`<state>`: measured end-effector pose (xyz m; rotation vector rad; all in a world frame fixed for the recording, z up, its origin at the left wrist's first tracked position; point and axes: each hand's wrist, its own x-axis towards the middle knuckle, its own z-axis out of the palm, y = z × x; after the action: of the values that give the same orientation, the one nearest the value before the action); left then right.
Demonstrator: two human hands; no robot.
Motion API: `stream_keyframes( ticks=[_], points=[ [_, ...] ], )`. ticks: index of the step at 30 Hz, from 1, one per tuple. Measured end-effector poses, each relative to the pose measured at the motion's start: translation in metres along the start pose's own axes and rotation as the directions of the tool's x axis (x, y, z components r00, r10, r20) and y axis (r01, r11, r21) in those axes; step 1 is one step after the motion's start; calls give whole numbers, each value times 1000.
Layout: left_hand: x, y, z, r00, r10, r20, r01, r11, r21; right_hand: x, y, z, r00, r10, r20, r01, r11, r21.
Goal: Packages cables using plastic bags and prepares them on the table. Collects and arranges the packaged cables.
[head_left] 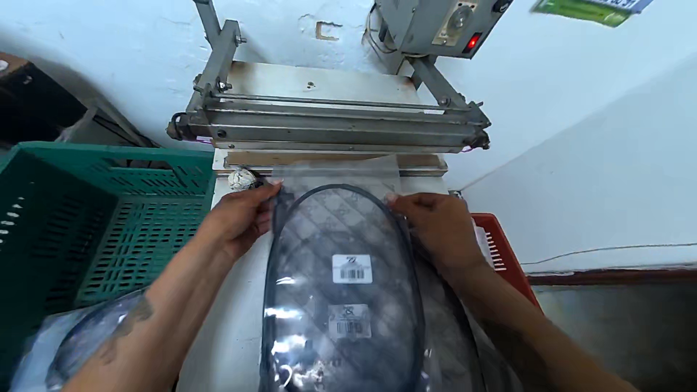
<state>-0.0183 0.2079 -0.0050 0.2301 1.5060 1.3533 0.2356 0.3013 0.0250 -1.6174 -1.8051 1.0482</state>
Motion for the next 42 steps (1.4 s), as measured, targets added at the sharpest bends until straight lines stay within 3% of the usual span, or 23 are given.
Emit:
stream_keyframes(
  ticks=[4, 9, 18, 23, 25, 27, 29, 31, 33, 34, 35, 37, 38, 40, 42],
  points=[
    [36, -15, 14, 976, 184, -115, -174, 980, 93, 37, 8, 19, 996, 89, -22, -89, 996, -24],
    [41, -14, 24, 954, 223, -201, -200, 971, 127, 43, 12, 25, 990, 135, -48, -132, 989, 68],
    [46, -17, 21, 940, 273, -203, -246, 958, 147, 47, 13, 25, 991, 134, -10, -134, 989, 59],
    [48, -17, 21, 941, 278, -193, -220, 936, 276, 49, 12, 27, 989, 148, 9, -148, 989, 19],
    [42, -17, 22, 924, 343, -170, -275, 904, 326, 48, 9, 26, 990, 142, -6, -142, 990, 25],
    [20, -16, 19, 898, 428, -103, -362, 851, 381, 40, 9, 17, 996, 94, -9, -94, 995, 28],
    [-19, -22, 5, 868, 495, 37, -449, 752, 483, 17, 12, -1, 999, -47, -10, 47, 999, -12],
    [-60, -51, -18, 854, 489, 180, -470, 576, 669, -18, 25, -26, 962, -270, -32, 266, 959, -95],
    [-90, -96, -28, 820, 513, 255, -492, 403, 772, -42, 53, -58, 907, -412, -88, 387, 896, -217],
    [-101, -115, -25, 792, 552, 261, -510, 361, 781, -47, 75, -75, 909, -395, -130, 357, 902, -243],
    [-111, -127, -17, 790, 560, 247, -515, 390, 763, -50, 99, -92, 939, -304, -161, 267, 939, -217],
    [-123, -135, 8, 830, 513, 220, -507, 528, 681, -55, 147, -118, 998, 21, -64, -24, 999, -36],
    [-125, -137, 23, 841, 494, 223, -514, 595, 618, -62, 161, -123, 990, 140, 19, -141, 989, 46],
    [-127, -139, 53, 844, 462, 273, -536, 701, 470, -82, 161, -127, 962, 227, 150, -248, 957, 148],
    [-129, -145, 78, 819, 468, 332, -570, 729, 379, -100, 154, -133, 966, 204, 161, -240, 938, 252]
  ],
)
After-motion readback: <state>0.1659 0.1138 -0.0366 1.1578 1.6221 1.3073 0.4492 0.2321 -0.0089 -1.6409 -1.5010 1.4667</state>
